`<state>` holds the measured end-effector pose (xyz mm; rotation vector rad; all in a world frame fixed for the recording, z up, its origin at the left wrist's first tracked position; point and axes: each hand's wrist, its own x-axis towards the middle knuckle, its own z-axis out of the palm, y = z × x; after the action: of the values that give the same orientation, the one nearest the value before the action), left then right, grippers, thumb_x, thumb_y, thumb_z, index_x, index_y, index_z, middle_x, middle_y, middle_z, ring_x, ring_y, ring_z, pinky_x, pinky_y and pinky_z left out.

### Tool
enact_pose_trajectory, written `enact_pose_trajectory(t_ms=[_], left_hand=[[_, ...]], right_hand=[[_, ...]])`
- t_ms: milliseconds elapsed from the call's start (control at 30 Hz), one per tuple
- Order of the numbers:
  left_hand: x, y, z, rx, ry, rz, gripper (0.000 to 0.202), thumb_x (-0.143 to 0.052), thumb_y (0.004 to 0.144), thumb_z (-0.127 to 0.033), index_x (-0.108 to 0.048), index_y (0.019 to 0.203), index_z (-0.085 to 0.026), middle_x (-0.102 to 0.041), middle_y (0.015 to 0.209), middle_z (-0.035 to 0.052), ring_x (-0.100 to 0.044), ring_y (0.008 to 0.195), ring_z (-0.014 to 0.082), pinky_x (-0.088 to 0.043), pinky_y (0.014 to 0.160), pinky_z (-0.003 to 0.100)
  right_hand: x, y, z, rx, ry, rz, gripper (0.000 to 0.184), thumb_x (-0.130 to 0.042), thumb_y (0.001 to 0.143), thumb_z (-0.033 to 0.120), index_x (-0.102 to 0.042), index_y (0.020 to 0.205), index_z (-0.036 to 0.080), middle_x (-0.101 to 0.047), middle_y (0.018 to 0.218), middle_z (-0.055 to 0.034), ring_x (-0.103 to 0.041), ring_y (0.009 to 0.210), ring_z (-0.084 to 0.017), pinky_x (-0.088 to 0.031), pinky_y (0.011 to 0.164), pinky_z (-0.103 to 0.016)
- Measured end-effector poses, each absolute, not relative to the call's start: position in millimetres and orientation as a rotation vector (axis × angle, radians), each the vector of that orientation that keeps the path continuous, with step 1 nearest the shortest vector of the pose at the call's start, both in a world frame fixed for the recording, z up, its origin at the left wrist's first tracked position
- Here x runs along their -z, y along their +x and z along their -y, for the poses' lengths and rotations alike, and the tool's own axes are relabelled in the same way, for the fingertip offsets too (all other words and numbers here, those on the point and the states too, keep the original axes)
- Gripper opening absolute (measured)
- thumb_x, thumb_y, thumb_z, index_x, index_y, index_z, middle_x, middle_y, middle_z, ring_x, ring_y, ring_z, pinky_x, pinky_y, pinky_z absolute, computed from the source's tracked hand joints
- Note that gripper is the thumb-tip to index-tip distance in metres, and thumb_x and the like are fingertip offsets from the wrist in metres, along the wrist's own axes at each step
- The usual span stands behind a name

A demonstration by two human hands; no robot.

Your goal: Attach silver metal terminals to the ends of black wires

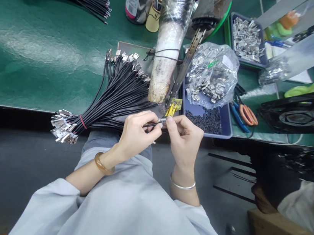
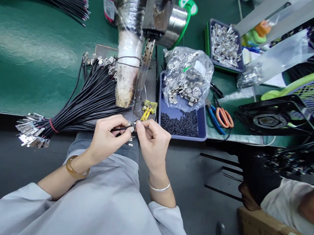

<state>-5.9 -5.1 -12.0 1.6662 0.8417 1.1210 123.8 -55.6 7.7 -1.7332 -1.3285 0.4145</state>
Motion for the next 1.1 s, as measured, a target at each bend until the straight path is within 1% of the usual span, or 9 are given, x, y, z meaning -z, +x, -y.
enact_pose_trajectory(t_ms=[133, 433, 700, 867, 967, 1033, 1100], left_hand=[[13.2, -6.1, 5.3, -1.120, 1.686, -0.850, 0.017, -0.057, 0.079, -0.011, -0.053, 0.064, -0.017, -0.052, 0.062, -0.0032, -0.046, 0.057, 0.0081, -0.036, 0.052, 0.019], [14.7, -5.7, 5.0, -1.165, 1.706, -0.817, 0.018, -0.058, 0.078, -0.008, -0.052, 0.064, -0.017, -0.051, 0.063, -0.0039, -0.045, 0.057, 0.0077, -0.035, 0.053, 0.019], [13.5, -6.3, 4.9, -1.161, 1.719, -0.831, 0.018, -0.057, 0.078, -0.008, -0.052, 0.064, -0.017, -0.051, 0.062, -0.0038, -0.045, 0.057, 0.0082, -0.035, 0.054, 0.020], [14.1, -6.5, 4.6, -1.150, 1.730, -0.827, 0.018, -0.058, 0.079, -0.009, -0.052, 0.063, -0.017, -0.051, 0.062, -0.0036, -0.045, 0.057, 0.0085, -0.035, 0.053, 0.021], [13.1, -9.0, 4.2, -1.152, 1.756, -0.790, 0.018, -0.059, 0.081, -0.009, -0.056, 0.065, -0.017, -0.052, 0.061, -0.0037, -0.045, 0.056, 0.0080, -0.035, 0.053, 0.020], [10.1, -12.3, 3.8, -1.165, 1.790, -0.738, 0.016, -0.060, 0.082, -0.009, -0.060, 0.068, -0.016, -0.054, 0.062, -0.0034, -0.045, 0.056, 0.0078, -0.036, 0.053, 0.020], [5.3, -16.6, 3.0, -1.198, 1.839, -0.670, 0.015, -0.061, 0.085, -0.010, -0.063, 0.072, -0.016, -0.056, 0.062, -0.0025, -0.047, 0.057, 0.0083, -0.038, 0.055, 0.021]], right_hand=[[-7.6, 123.8, 55.5, -0.425, -1.720, 1.333, 0.030, -0.060, 0.092, 0.035, -0.057, 0.067, 0.020, -0.057, 0.056, 0.0045, -0.041, 0.048, -0.008, -0.034, 0.049, -0.023], [-6.5, 125.3, 55.8, -0.440, -1.697, 1.320, 0.030, -0.061, 0.092, 0.036, -0.059, 0.067, 0.020, -0.052, 0.054, 0.0056, -0.040, 0.047, -0.008, -0.033, 0.050, -0.023], [-6.1, 125.2, 55.2, -0.393, -1.727, 1.344, 0.032, -0.060, 0.092, 0.036, -0.056, 0.066, 0.020, -0.047, 0.052, 0.0069, -0.034, 0.047, -0.007, -0.029, 0.048, -0.023], [-5.8, 122.9, 54.7, -0.361, -1.746, 1.378, 0.034, -0.060, 0.092, 0.038, -0.053, 0.064, 0.020, -0.047, 0.053, 0.0064, -0.035, 0.048, -0.008, -0.031, 0.049, -0.024], [-7.3, 122.8, 55.8, -0.302, -1.764, 1.415, 0.039, -0.062, 0.091, 0.039, -0.052, 0.059, 0.020, -0.044, 0.051, 0.0068, -0.035, 0.048, -0.007, -0.033, 0.051, -0.024], [-9.1, 125.2, 56.9, -0.304, -1.764, 1.358, 0.038, -0.065, 0.090, 0.043, -0.057, 0.061, 0.020, -0.046, 0.051, 0.0066, -0.038, 0.047, -0.008, -0.035, 0.051, -0.024], [-11.5, 129.3, 57.7, -0.367, -1.723, 1.260, 0.033, -0.067, 0.088, 0.047, -0.065, 0.069, 0.020, -0.056, 0.054, 0.0048, -0.046, 0.047, -0.009, -0.040, 0.050, -0.024]])
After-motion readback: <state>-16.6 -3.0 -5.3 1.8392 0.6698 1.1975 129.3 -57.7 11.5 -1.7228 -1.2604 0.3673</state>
